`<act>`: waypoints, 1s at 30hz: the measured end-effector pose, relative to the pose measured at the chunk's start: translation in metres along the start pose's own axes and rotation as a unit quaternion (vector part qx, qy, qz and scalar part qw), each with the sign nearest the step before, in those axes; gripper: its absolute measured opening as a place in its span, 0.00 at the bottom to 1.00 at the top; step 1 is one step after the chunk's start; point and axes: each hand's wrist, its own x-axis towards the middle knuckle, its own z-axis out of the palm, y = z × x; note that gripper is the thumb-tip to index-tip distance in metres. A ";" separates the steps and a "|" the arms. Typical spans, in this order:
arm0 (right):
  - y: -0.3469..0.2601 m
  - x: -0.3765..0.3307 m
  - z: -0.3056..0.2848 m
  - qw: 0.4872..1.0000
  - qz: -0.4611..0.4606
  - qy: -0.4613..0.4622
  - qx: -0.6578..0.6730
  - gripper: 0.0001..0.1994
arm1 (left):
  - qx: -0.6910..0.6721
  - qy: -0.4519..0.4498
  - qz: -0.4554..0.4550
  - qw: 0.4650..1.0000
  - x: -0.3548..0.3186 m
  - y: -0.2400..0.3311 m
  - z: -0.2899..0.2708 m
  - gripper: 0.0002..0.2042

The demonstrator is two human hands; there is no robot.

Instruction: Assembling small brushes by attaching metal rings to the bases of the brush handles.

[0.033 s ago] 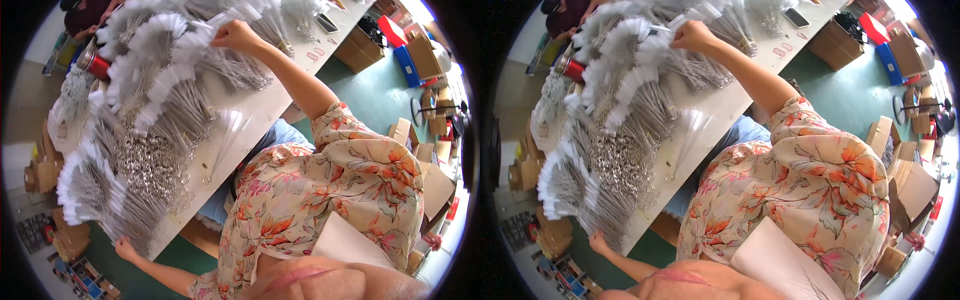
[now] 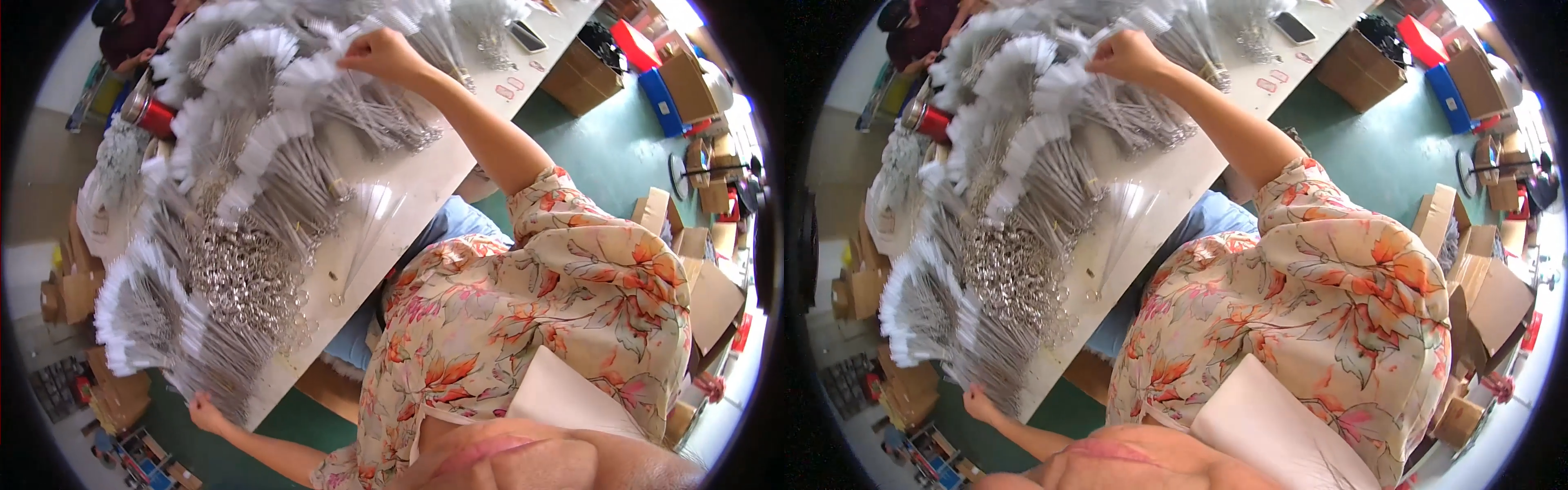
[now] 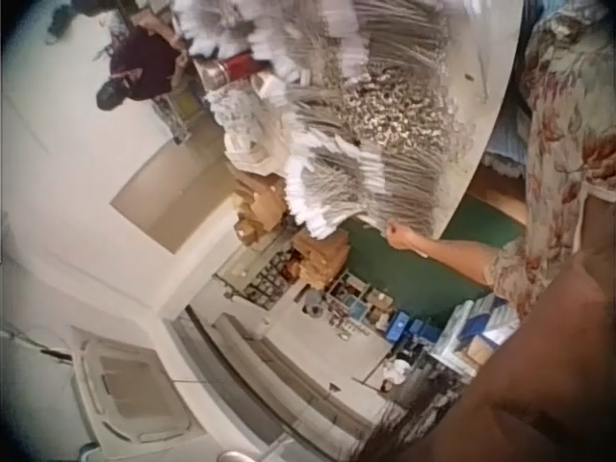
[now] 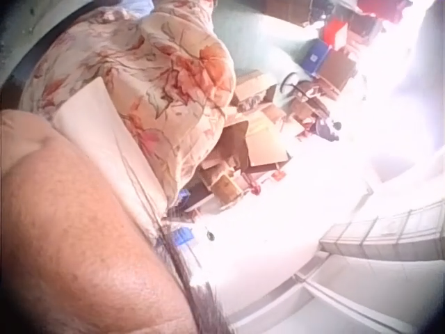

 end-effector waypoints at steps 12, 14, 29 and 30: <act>0.219 0.072 -0.141 0.882 0.017 0.194 -0.429 0.11 | -0.191 0.119 0.086 0.970 -0.027 0.041 0.021 0.14; 0.211 0.062 -0.164 0.909 0.164 0.156 -0.349 0.16 | -0.338 0.028 -0.024 0.940 -0.041 0.094 0.024 0.13; -0.082 -0.039 -0.012 0.870 -0.126 -0.148 0.454 0.13 | -0.632 -0.201 0.224 0.714 -0.138 0.347 -0.018 0.13; -0.117 -0.060 0.020 0.850 -0.055 -0.206 0.481 0.11 | -0.619 -0.201 0.227 0.724 -0.147 0.349 -0.016 0.13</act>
